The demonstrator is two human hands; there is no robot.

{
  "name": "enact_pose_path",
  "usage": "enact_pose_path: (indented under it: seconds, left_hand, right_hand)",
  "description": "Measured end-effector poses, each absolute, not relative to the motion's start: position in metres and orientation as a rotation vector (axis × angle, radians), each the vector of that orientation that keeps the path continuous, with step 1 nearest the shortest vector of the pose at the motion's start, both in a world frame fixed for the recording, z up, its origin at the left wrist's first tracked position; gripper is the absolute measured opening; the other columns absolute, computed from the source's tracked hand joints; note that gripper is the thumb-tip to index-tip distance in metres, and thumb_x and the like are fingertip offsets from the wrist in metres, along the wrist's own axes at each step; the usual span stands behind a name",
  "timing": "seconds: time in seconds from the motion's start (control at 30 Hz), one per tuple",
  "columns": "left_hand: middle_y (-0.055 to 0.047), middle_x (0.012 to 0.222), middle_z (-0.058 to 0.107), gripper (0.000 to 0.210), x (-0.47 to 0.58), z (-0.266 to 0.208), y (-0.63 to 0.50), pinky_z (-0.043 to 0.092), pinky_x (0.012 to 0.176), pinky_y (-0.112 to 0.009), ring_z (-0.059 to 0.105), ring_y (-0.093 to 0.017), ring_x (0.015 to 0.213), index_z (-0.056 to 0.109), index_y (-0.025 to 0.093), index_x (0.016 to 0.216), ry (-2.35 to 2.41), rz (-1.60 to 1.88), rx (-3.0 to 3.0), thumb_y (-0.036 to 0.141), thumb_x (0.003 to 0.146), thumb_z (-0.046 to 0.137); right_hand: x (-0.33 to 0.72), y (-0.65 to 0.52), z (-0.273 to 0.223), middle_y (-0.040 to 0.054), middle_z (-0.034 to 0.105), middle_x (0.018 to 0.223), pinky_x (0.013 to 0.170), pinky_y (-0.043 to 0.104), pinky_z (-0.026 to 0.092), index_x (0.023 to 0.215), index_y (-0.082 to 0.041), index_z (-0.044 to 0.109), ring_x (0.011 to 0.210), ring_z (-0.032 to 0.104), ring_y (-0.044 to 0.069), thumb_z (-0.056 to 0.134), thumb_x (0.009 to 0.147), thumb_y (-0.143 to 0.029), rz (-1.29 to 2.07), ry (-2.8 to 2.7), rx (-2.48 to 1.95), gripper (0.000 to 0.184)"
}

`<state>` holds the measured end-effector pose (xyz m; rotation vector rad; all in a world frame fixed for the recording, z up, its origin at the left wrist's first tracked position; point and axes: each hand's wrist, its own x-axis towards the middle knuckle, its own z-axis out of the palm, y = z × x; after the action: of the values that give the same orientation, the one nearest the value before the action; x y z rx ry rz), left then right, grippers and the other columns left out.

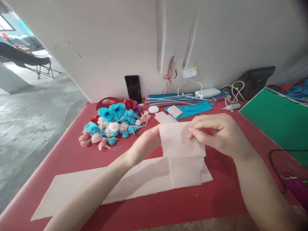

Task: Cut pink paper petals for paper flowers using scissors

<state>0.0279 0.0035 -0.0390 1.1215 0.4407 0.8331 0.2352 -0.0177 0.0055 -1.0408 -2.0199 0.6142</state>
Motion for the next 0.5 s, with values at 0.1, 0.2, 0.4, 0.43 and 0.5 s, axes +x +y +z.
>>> enact_pose_path:
  seconds: [0.1,0.2,0.4,0.43,0.5]
  left_hand:
    - [-0.004,0.095,0.068,0.027,0.034,-0.043,-0.010,0.046,0.080,-0.029,0.062,-0.019,0.088,0.062,0.018,0.101,0.552,0.748,1.143,0.034,0.080,0.057]
    - [-0.002,0.086,0.069,0.020,0.034,-0.037,-0.017,0.048,0.069,-0.024,0.063,-0.016,0.078,0.063,0.017,0.092,0.722,0.681,1.170,0.029,0.076,0.064]
    - [-0.002,0.070,0.067,0.020,0.035,-0.029,-0.016,0.047,0.057,-0.022,0.063,-0.014,0.064,0.062,0.012,0.067,0.915,0.606,1.346,0.030,0.076,0.062]
    - [-0.002,0.069,0.068,0.020,0.035,-0.029,-0.015,0.048,0.057,-0.022,0.063,-0.015,0.064,0.062,0.012,0.067,0.928,0.621,1.359,0.030,0.076,0.062]
    - [-0.002,0.069,0.069,0.020,0.032,-0.029,-0.014,0.049,0.056,-0.022,0.064,-0.015,0.064,0.062,0.013,0.067,0.948,0.693,1.363,0.031,0.076,0.062]
  right_hand:
    - [0.231,-0.018,0.005,-0.0038,0.062,0.061,0.057,0.020,0.042,0.056,-0.019,0.059,0.061,0.056,0.009,0.056,0.077,-0.010,0.558,-1.926,-1.119,0.023]
    - [0.229,-0.019,0.006,-0.0037,0.062,0.063,0.055,0.020,0.041,0.058,-0.020,0.060,0.061,0.055,0.009,0.055,0.079,-0.013,0.543,-1.845,-1.174,0.022]
    - [0.231,-0.014,0.005,-0.0026,0.062,0.063,0.055,0.022,0.043,0.060,-0.021,0.062,0.061,0.056,0.011,0.056,0.081,-0.020,0.586,-1.789,-1.174,0.022]
    - [0.231,-0.013,0.004,-0.0022,0.064,0.068,0.057,0.022,0.044,0.065,-0.022,0.064,0.064,0.057,0.011,0.056,0.081,-0.021,0.599,-1.757,-1.167,0.018]
    - [0.231,-0.010,0.002,-0.0018,0.066,0.079,0.060,0.023,0.046,0.091,-0.027,0.066,0.072,0.059,0.012,0.058,0.081,-0.023,0.674,-1.658,-1.137,0.013]
